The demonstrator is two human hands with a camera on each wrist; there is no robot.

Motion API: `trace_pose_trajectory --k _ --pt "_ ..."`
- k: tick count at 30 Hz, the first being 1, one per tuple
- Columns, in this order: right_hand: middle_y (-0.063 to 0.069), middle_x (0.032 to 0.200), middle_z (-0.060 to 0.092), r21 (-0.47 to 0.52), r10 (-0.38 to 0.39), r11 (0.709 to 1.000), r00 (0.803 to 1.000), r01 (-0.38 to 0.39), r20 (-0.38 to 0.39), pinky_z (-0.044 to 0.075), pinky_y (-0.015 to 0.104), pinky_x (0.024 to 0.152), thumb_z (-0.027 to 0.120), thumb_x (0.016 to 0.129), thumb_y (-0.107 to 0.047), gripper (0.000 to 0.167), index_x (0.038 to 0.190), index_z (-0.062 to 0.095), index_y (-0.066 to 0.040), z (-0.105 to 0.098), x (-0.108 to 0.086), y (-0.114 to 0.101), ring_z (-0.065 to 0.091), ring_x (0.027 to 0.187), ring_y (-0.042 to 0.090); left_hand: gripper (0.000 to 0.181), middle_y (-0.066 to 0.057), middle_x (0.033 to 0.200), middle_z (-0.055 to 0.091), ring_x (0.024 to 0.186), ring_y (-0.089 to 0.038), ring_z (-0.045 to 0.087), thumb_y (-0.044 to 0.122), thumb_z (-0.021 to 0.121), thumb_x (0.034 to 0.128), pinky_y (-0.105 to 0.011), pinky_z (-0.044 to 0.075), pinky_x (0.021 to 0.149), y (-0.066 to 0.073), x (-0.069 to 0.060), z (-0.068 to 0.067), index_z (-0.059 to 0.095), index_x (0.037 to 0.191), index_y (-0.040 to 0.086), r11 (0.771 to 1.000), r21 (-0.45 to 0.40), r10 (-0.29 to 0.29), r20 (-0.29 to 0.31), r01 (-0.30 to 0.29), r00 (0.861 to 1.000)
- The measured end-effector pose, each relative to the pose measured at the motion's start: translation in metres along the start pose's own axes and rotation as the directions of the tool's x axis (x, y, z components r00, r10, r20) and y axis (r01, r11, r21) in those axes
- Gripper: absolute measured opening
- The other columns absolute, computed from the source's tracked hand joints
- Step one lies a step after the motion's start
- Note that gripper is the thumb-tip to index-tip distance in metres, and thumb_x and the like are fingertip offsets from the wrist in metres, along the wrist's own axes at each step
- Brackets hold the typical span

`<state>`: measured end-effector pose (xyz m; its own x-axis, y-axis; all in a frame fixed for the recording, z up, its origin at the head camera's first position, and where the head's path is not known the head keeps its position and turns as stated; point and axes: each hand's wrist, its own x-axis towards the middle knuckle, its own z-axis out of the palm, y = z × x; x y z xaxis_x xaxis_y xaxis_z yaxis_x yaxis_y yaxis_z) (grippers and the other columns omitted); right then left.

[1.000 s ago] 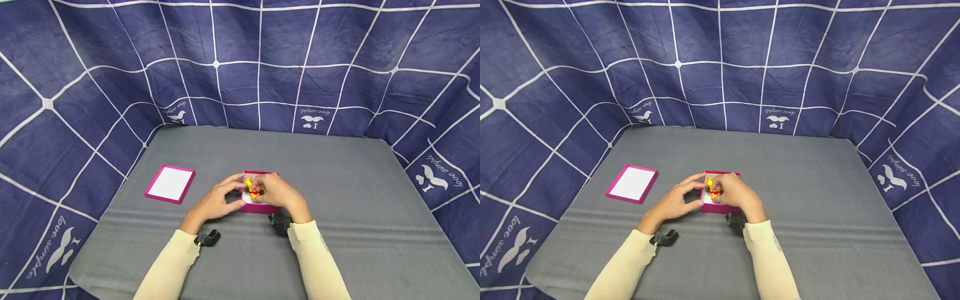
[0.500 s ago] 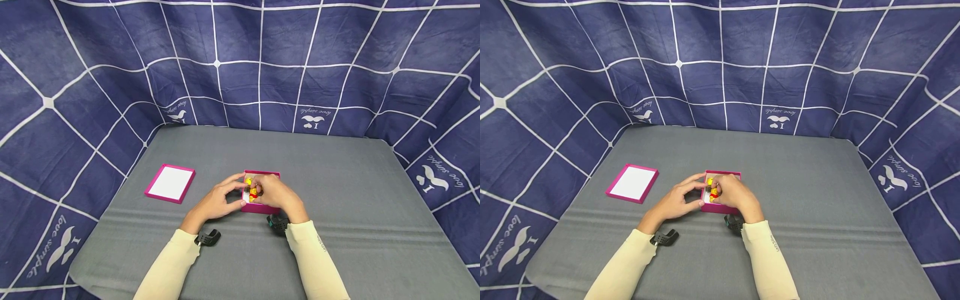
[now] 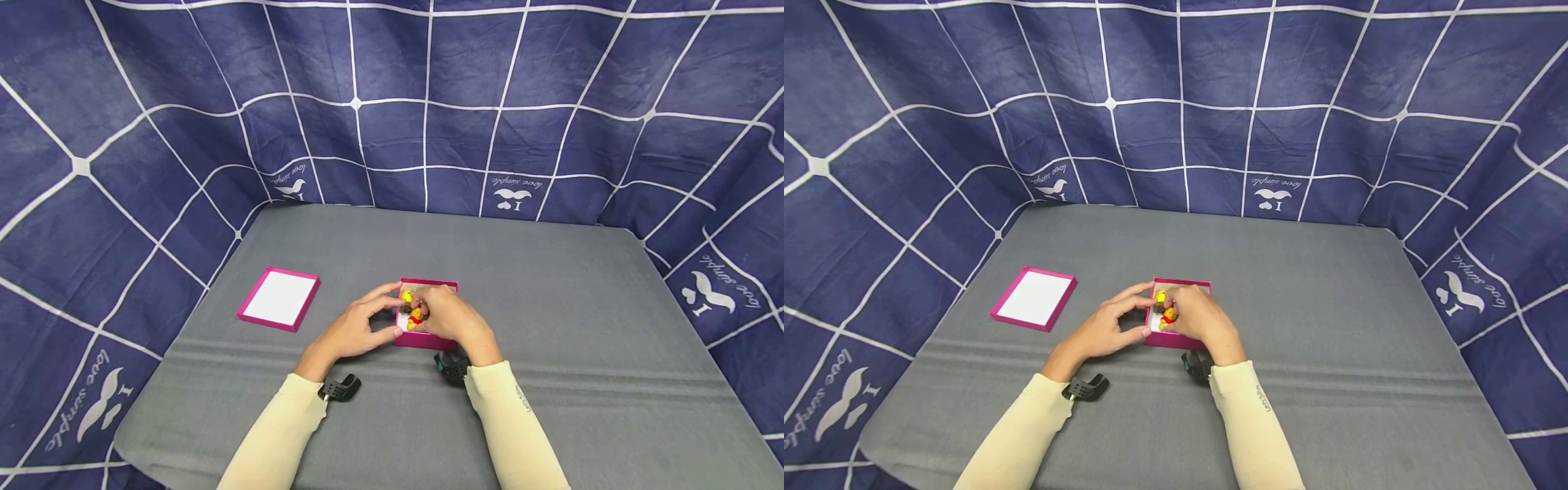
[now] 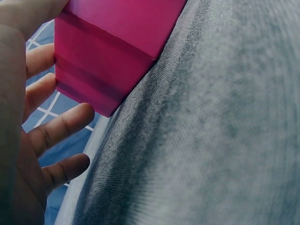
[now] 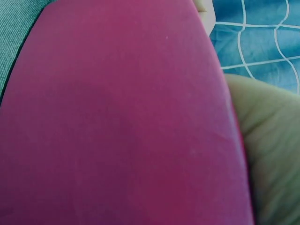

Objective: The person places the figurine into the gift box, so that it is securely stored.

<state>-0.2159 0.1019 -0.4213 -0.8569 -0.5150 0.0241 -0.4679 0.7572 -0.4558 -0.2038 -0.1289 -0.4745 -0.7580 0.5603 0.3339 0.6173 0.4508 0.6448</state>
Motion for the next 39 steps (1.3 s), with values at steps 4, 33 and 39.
trace_pose_trajectory --k 4,33,39 --pt "-0.003 0.069 0.057 -0.002 -0.001 1.0 1.0 0.001 0.0 0.047 0.025 0.062 0.089 0.074 -0.013 0.032 0.101 0.074 -0.009 0.001 0.001 -0.001 0.052 0.065 0.01 0.051 0.006 0.16 0.039 0.142 -0.024 0.046 0.048 0.07 0.0909 -0.045 0.043 0.112 0.0 -0.002 0.0 0.061 0.136 0.025 1.0 0.007 -0.003 -0.008 0.003 1.0" --pt "-0.007 0.082 0.062 0.149 -0.144 0.977 0.988 0.152 -0.063 0.05 0.025 0.064 0.082 0.085 -0.024 0.034 0.114 0.071 -0.011 -0.016 -0.005 -0.005 0.057 0.07 0.008 0.062 0.004 0.158 0.042 0.145 -0.014 0.04 0.055 0.064 0.0927 -0.061 0.031 0.115 0.003 -0.009 -0.022 0.052 0.147 0.027 0.987 0.152 -0.037 -0.086 0.05 0.996" --pt "-0.005 0.088 0.065 0.158 -0.201 0.963 0.973 0.217 -0.112 0.051 0.024 0.067 0.081 0.086 -0.027 0.03 0.111 0.071 -0.015 -0.022 -0.011 -0.023 0.059 0.076 0.007 0.058 0.0 0.151 0.051 0.141 -0.017 0.046 0.043 0.071 0.0913 -0.054 0.036 0.111 -0.007 -0.025 -0.048 0.054 0.145 0.031 0.981 0.171 -0.042 -0.28 0.093 0.959"
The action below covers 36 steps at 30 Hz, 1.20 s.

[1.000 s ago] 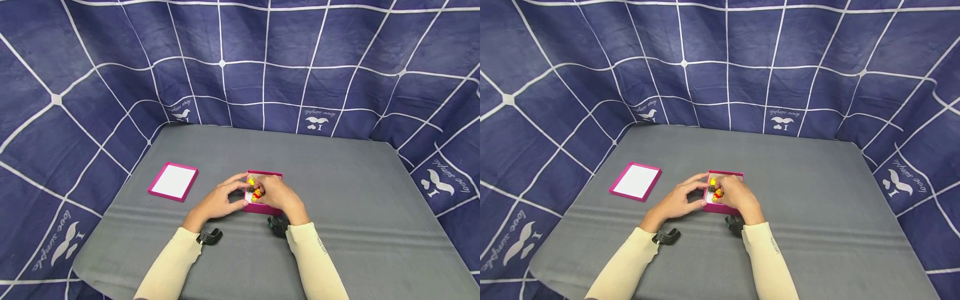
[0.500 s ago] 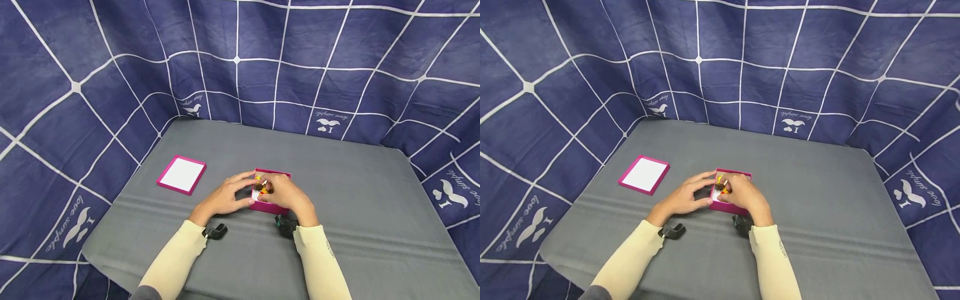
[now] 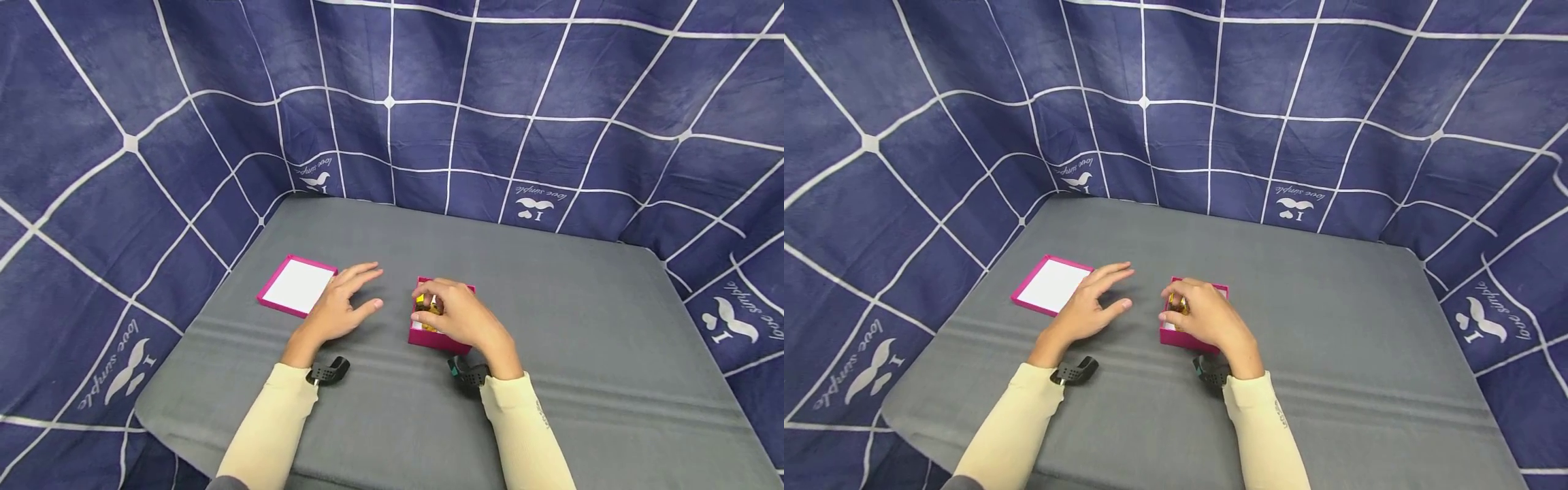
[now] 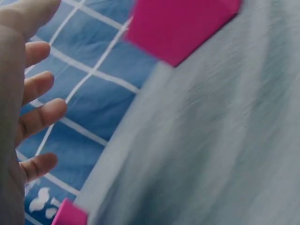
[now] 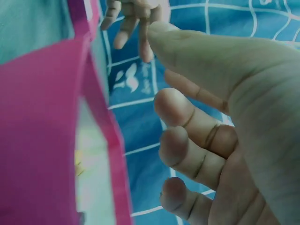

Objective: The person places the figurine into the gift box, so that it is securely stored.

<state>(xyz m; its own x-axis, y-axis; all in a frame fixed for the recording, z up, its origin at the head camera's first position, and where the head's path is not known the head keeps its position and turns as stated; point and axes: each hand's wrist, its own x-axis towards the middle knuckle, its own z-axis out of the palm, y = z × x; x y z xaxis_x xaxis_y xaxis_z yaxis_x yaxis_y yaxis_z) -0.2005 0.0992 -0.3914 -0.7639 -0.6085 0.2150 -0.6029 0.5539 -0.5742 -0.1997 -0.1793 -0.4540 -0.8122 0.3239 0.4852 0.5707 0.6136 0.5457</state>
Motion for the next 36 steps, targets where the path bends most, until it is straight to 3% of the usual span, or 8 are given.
trace_pose_trajectory --k 5,13,22,27,30,36 --pt "0.0 0.093 0.068 -0.04 -0.031 0.999 0.999 0.03 -0.029 0.053 0.026 0.072 0.082 0.084 -0.028 0.032 0.113 0.072 -0.017 0.003 0.001 -0.019 0.065 0.081 0.014 0.059 0.001 0.149 0.054 0.138 -0.019 0.049 0.037 0.076 0.0877 -0.051 0.037 0.109 -0.017 -0.011 -0.025 0.057 0.142 0.027 0.999 0.041 -0.007 -0.123 0.012 0.992" --pt "-0.004 0.1 0.065 -0.086 -0.057 0.995 0.996 0.051 -0.071 0.051 0.025 0.073 0.081 0.085 -0.028 0.04 0.121 0.069 -0.014 0.023 0.009 -0.037 0.064 0.081 0.016 0.06 0.0 0.149 0.054 0.137 -0.025 0.048 0.028 0.079 0.0851 -0.047 0.033 0.115 -0.04 -0.023 -0.064 0.059 0.141 0.022 0.995 0.054 -0.069 -0.201 0.081 0.977" --pt "-0.007 0.108 0.064 -0.134 -0.044 0.99 0.997 0.035 -0.064 0.05 0.025 0.074 0.081 0.084 -0.037 0.048 0.127 0.068 -0.02 0.046 0.029 -0.062 0.06 0.082 0.006 0.063 -0.009 0.147 0.055 0.135 -0.033 0.047 0.024 0.081 0.0823 -0.052 0.034 0.108 -0.069 -0.048 -0.103 0.059 0.141 0.016 0.976 0.089 -0.163 -0.315 0.2 0.935" --pt "0.0 0.114 0.064 -0.052 0.019 0.998 0.999 -0.021 -0.032 0.053 0.028 0.077 0.081 0.085 -0.034 0.054 0.133 0.063 -0.015 0.063 0.042 -0.067 0.064 0.088 0.013 0.062 -0.013 0.146 0.054 0.137 -0.036 0.045 0.025 0.078 0.0846 -0.058 0.033 0.11 -0.073 -0.05 -0.112 0.058 0.142 0.012 0.959 0.094 -0.221 -0.337 0.266 0.915" --pt "0.006 0.118 0.064 0.014 0.063 0.998 0.998 -0.063 -0.009 0.053 0.032 0.08 0.08 0.085 -0.033 0.058 0.136 0.061 -0.012 0.075 0.051 -0.068 0.065 0.094 0.021 0.062 -0.015 0.147 0.053 0.139 -0.037 0.044 0.029 0.076 0.0868 -0.06 0.031 0.113 -0.075 -0.049 -0.113 0.056 0.143 0.01 0.942 0.104 -0.273 -0.313 0.319 0.909" --pt "0.011 0.122 0.065 0.115 0.126 0.985 0.992 -0.127 0.015 0.053 0.034 0.085 0.08 0.086 -0.033 0.063 0.139 0.057 -0.008 0.098 0.067 -0.063 0.064 0.096 0.019 0.066 -0.016 0.149 0.05 0.139 -0.039 0.043 0.039 0.071 0.09 -0.06 0.032 0.113 -0.084 -0.052 -0.107 0.052 0.146 0.01 0.893 0.144 -0.381 -0.26 0.426 0.887"
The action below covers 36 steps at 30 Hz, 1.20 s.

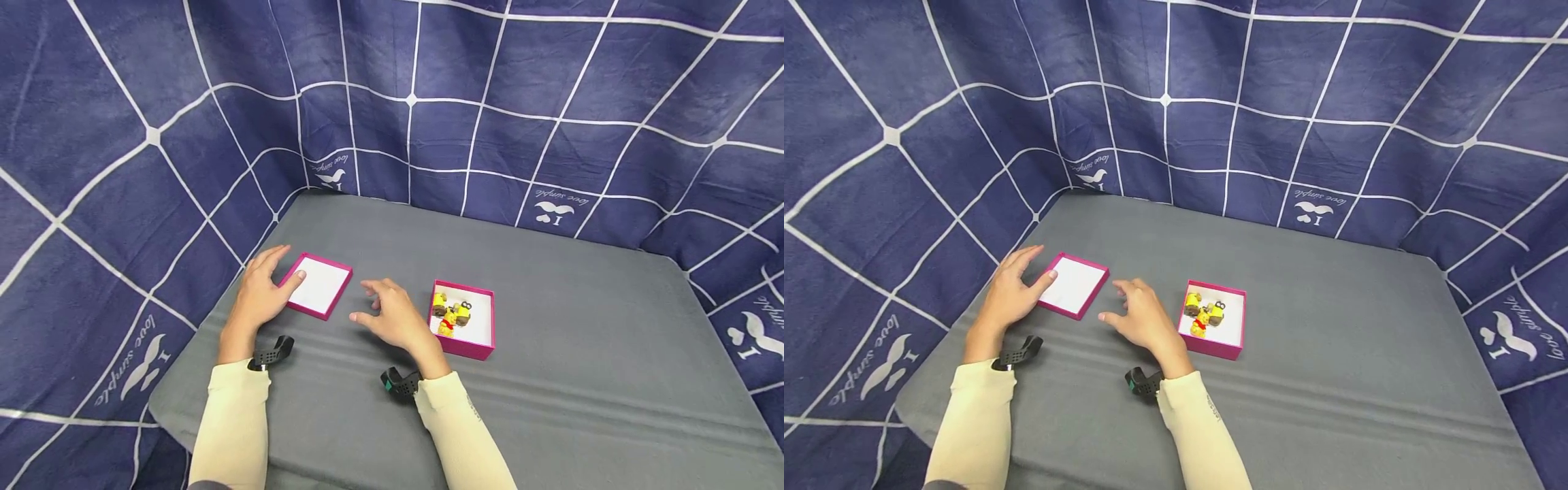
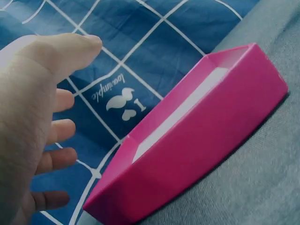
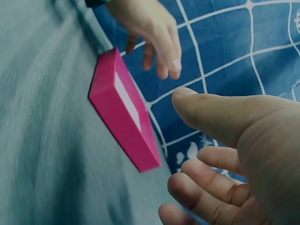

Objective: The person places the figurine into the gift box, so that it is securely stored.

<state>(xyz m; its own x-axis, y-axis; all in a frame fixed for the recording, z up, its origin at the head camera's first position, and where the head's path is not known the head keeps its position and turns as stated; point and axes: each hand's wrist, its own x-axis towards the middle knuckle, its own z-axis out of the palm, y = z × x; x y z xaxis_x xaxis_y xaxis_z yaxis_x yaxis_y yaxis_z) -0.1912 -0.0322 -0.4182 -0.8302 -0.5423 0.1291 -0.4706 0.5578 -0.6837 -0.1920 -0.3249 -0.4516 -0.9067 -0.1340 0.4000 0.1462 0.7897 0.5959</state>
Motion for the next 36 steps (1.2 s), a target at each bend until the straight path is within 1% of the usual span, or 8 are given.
trace_pose_trajectory --k 3,6,9,14,20,27,34,36 --pt "0.012 0.122 0.065 0.066 0.032 0.997 0.999 -0.033 0.004 0.053 0.033 0.085 0.08 0.085 -0.032 0.064 0.139 0.057 -0.006 0.01 0.005 0.001 0.064 0.094 0.018 0.068 -0.019 0.148 0.049 0.136 -0.04 0.046 0.044 0.069 0.0916 -0.06 0.034 0.111 -0.004 -0.004 0.003 0.051 0.147 0.009 0.998 0.02 -0.054 0.027 0.054 0.998" --pt "0.014 0.122 0.066 0.135 0.069 0.988 0.997 -0.071 0.022 0.053 0.031 0.082 0.08 0.085 -0.032 0.065 0.139 0.057 -0.004 0.021 0.009 0.003 0.065 0.092 0.018 0.068 -0.021 0.144 0.051 0.125 -0.04 0.053 0.046 0.066 0.0928 -0.058 0.041 0.104 -0.006 -0.008 0.005 0.05 0.147 0.007 0.995 0.037 -0.099 0.04 0.097 0.994" --pt "0.014 0.122 0.067 0.185 0.113 0.976 0.993 -0.118 0.036 0.054 0.029 0.08 0.079 0.085 -0.033 0.066 0.139 0.056 -0.004 0.032 0.012 0.006 0.066 0.088 0.016 0.068 -0.022 0.137 0.055 0.112 -0.037 0.059 0.046 0.065 0.0936 -0.056 0.046 0.094 -0.008 -0.011 0.007 0.051 0.146 0.004 0.992 0.045 -0.121 0.037 0.119 0.992" --pt "0.012 0.12 0.069 0.239 0.18 0.953 0.982 -0.188 0.053 0.054 0.033 0.082 0.079 0.085 -0.035 0.068 0.14 0.056 -0.002 0.046 0.014 0.006 0.065 0.087 0.016 0.071 -0.022 0.132 0.058 0.108 -0.035 0.061 0.05 0.062 0.0947 -0.054 0.049 0.088 -0.007 -0.015 0.012 0.05 0.146 0.002 0.985 0.066 -0.166 0.08 0.16 0.983" --pt "0.006 0.117 0.07 0.217 0.19 0.955 0.979 -0.203 0.079 0.051 0.035 0.091 0.078 0.084 -0.04 0.071 0.14 0.056 -0.004 0.056 0.022 0.003 0.062 0.094 0.015 0.073 -0.021 0.129 0.059 0.113 -0.037 0.06 0.055 0.06 0.0943 -0.056 0.048 0.095 -0.009 -0.013 0.014 0.05 0.146 0.005 0.975 0.084 -0.216 0.135 0.206 0.967" --pt "0.006 0.119 0.069 0.224 0.169 0.956 0.98 -0.189 0.104 0.052 0.032 0.087 0.079 0.083 -0.038 0.074 0.143 0.053 -0.003 0.059 0.033 0.002 0.062 0.08 0.009 0.068 -0.021 0.136 0.058 0.127 -0.042 0.054 0.053 0.061 0.0939 -0.059 0.042 0.107 -0.013 -0.009 0.009 0.054 0.144 0.008 0.975 0.097 -0.215 0.166 0.201 0.962" --pt "0.008 0.119 0.07 0.252 0.166 0.948 0.979 -0.193 0.122 0.052 0.035 0.091 0.081 0.082 -0.037 0.078 0.145 0.051 -0.002 0.057 0.035 0.0 0.063 0.093 0.015 0.066 -0.02 0.14 0.057 0.13 -0.041 0.053 0.052 0.063 0.0928 -0.058 0.04 0.109 -0.009 -0.007 0.008 0.055 0.143 0.01 0.973 0.094 -0.226 0.181 0.212 0.957" --pt "0.007 0.118 0.071 0.246 0.165 0.95 0.978 -0.192 0.124 0.052 0.035 0.091 0.081 0.081 -0.037 0.079 0.145 0.05 -0.002 0.056 0.036 -0.001 0.064 0.092 0.015 0.067 -0.02 0.14 0.057 0.131 -0.041 0.053 0.053 0.062 0.0925 -0.058 0.04 0.11 -0.008 -0.005 0.007 0.054 0.143 0.01 0.974 0.085 -0.224 0.185 0.212 0.957"
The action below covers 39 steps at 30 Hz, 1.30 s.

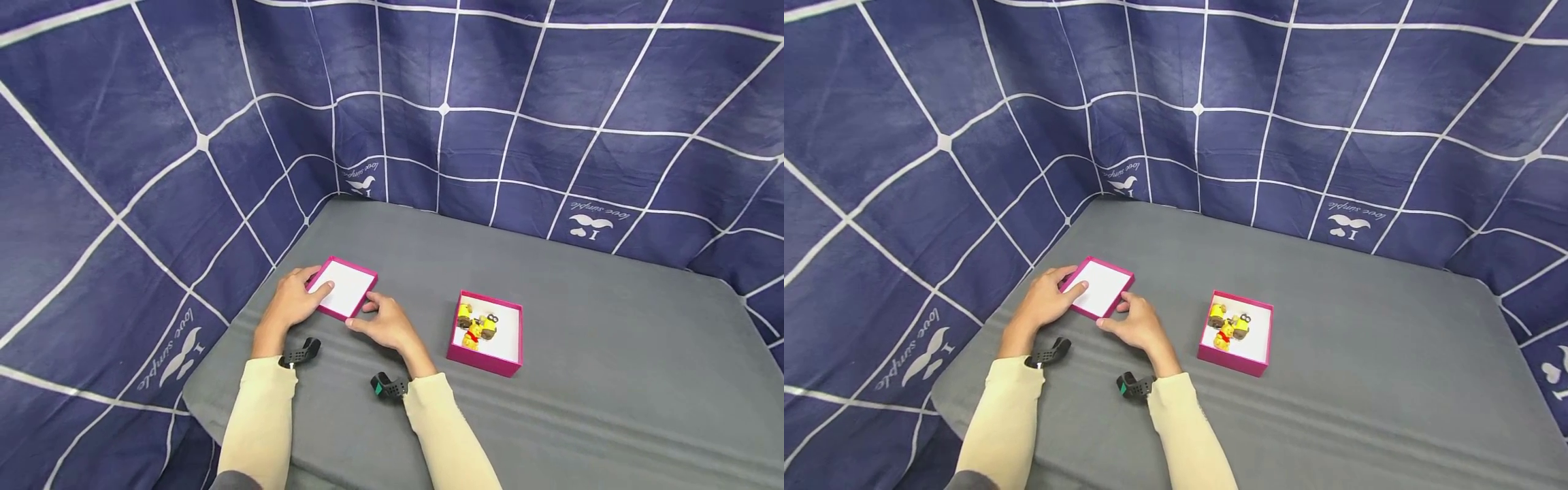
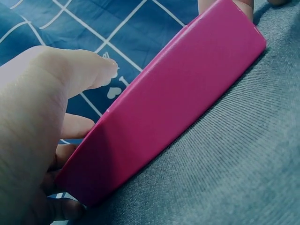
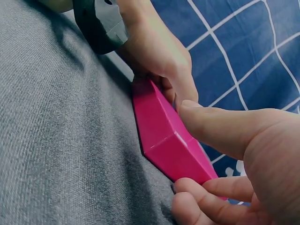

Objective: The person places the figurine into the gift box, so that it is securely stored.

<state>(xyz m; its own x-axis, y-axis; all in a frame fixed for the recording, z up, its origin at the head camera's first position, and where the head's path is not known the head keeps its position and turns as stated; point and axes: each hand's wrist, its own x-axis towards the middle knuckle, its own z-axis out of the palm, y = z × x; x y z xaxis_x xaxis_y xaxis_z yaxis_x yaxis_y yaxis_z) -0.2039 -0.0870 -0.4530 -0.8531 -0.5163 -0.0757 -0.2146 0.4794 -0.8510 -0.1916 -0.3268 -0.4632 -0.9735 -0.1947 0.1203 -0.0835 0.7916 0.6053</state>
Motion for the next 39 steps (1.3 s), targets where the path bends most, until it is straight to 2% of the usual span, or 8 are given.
trace_pose_trajectory --k 8,13,19,26,33,39 --pt "0.005 0.123 0.07 0.012 -0.002 1.0 0.999 0.001 0.042 0.054 0.031 0.087 0.081 0.081 -0.04 0.086 0.149 0.045 -0.002 -0.003 -0.001 0.0 0.069 0.084 0.008 0.069 -0.02 0.138 0.057 0.127 -0.04 0.055 0.058 0.061 0.0925 -0.058 0.041 0.107 0.0 0.003 0.004 0.053 0.143 0.011 0.998 -0.065 -0.011 -0.02 0.01 1.0" --pt "0.007 0.127 0.068 0.037 0.002 0.999 0.999 -0.003 0.048 0.056 0.032 0.088 0.081 0.082 -0.039 0.087 0.15 0.042 -0.002 -0.002 0.0 -0.003 0.072 0.091 0.01 0.073 -0.021 0.137 0.055 0.126 -0.041 0.054 0.059 0.06 0.0924 -0.059 0.041 0.105 0.0 0.001 0.003 0.05 0.146 0.011 0.996 -0.087 -0.008 -0.034 0.005 0.999" --pt "0.006 0.128 0.067 0.051 0.007 0.999 1.0 -0.008 0.018 0.056 0.033 0.089 0.081 0.082 -0.039 0.087 0.151 0.041 -0.004 -0.004 -0.001 -0.003 0.072 0.095 0.012 0.071 -0.021 0.134 0.056 0.122 -0.041 0.056 0.054 0.063 0.0926 -0.058 0.042 0.103 0.004 0.002 0.005 0.05 0.146 0.01 0.994 -0.098 0.04 -0.088 -0.048 0.995" --pt "0.008 0.127 0.068 0.028 -0.018 0.999 0.999 0.019 -0.033 0.056 0.033 0.088 0.081 0.082 -0.036 0.087 0.151 0.041 -0.003 -0.009 -0.004 -0.004 0.071 0.097 0.015 0.069 -0.021 0.138 0.055 0.124 -0.041 0.055 0.051 0.065 0.0927 -0.059 0.041 0.104 0.013 -0.001 0.007 0.049 0.148 0.012 0.988 -0.133 0.059 -0.126 -0.076 0.99" --pt "0.007 0.131 0.065 0.022 -0.028 0.999 0.997 0.03 -0.072 0.056 0.034 0.089 0.081 0.082 -0.039 0.09 0.153 0.038 -0.004 -0.016 -0.008 -0.007 0.07 0.104 0.018 0.065 -0.017 0.138 0.055 0.124 -0.038 0.055 0.044 0.069 0.0915 -0.056 0.041 0.104 0.021 -0.002 0.009 0.05 0.148 0.016 0.975 -0.185 0.089 -0.203 -0.127 0.975" --pt "0.008 0.131 0.064 0.027 -0.039 0.999 0.993 0.043 -0.112 0.056 0.036 0.091 0.082 0.081 -0.038 0.09 0.154 0.038 -0.008 -0.026 -0.015 -0.013 0.066 0.112 0.02 0.065 -0.016 0.138 0.054 0.124 -0.035 0.055 0.036 0.072 0.0907 -0.054 0.041 0.103 0.032 -0.002 0.012 0.049 0.148 0.018 0.957 -0.239 0.107 -0.244 -0.167 0.964"
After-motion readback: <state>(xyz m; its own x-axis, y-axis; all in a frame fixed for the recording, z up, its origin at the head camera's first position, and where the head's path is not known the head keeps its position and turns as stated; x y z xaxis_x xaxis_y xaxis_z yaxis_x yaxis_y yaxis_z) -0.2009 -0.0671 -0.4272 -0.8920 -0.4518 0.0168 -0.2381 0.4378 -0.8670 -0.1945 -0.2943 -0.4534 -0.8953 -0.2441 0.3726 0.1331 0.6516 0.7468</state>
